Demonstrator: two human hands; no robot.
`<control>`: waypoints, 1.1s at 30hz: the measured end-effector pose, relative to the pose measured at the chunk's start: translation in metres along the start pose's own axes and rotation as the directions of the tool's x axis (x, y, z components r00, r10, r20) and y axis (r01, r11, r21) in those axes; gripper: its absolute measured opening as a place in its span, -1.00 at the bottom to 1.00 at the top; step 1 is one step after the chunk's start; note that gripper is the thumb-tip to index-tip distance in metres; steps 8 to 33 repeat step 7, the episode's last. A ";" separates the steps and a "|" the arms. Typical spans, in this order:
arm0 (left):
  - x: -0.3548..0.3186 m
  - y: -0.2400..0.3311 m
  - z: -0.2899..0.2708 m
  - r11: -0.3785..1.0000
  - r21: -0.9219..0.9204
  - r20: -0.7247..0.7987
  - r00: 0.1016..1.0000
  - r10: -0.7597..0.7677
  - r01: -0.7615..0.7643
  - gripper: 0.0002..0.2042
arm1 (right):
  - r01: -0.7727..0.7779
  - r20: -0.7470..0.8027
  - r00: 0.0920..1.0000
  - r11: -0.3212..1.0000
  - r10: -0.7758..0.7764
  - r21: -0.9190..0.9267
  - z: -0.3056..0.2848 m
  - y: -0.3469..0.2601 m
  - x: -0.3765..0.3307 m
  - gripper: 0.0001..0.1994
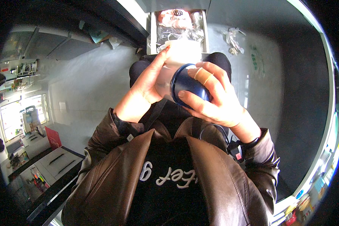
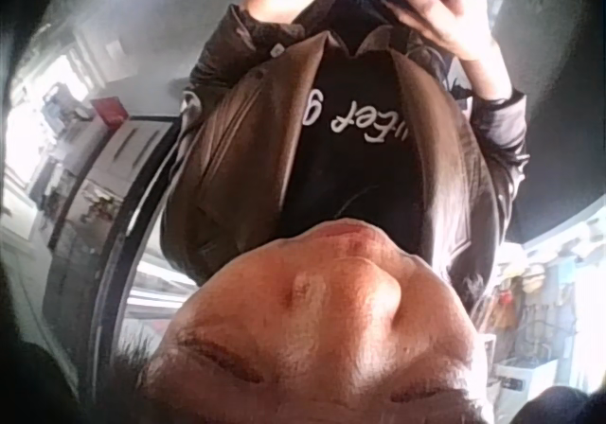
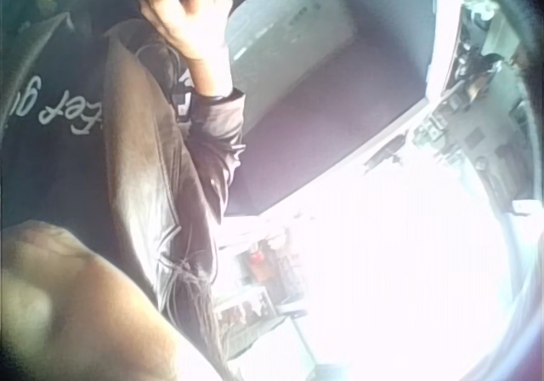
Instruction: The person sits on the floor and assembles a small plastic container by hand. They insert a white internal piece, attach a blue base, and then screw on a blue lid, completing the assembly.
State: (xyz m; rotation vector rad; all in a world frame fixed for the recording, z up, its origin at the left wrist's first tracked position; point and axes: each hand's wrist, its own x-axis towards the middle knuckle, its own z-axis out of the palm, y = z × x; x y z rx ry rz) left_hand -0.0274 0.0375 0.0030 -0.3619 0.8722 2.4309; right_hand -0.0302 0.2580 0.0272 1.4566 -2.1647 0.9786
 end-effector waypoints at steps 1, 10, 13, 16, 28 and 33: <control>-0.001 -0.001 0.001 1.000 -0.004 0.014 1.000 -0.001 0.001 -0.37 | 0.021 0.000 1.000 1.000 -0.021 -0.008 -0.001 0.000 0.001 -0.48; 0.001 -0.003 0.000 1.000 -0.014 0.088 0.996 -0.014 0.015 -0.27 | 0.063 0.033 0.998 0.997 -0.062 -0.039 0.000 0.000 0.001 -0.55; 0.001 -0.003 0.000 1.000 -0.014 0.088 0.996 -0.014 0.015 -0.27 | 0.063 0.033 0.998 0.997 -0.062 -0.039 0.000 0.000 0.001 -0.55; 0.001 -0.003 0.000 1.000 -0.014 0.088 0.996 -0.014 0.015 -0.27 | 0.063 0.033 0.998 0.997 -0.062 -0.039 0.000 0.000 0.001 -0.55; 0.001 -0.003 0.000 1.000 -0.014 0.088 0.996 -0.014 0.015 -0.27 | 0.063 0.033 0.998 0.997 -0.062 -0.039 0.000 0.000 0.001 -0.55; 0.001 -0.003 0.000 1.000 -0.014 0.088 0.996 -0.014 0.015 -0.27 | 0.063 0.033 0.998 0.997 -0.062 -0.039 0.000 0.000 0.001 -0.55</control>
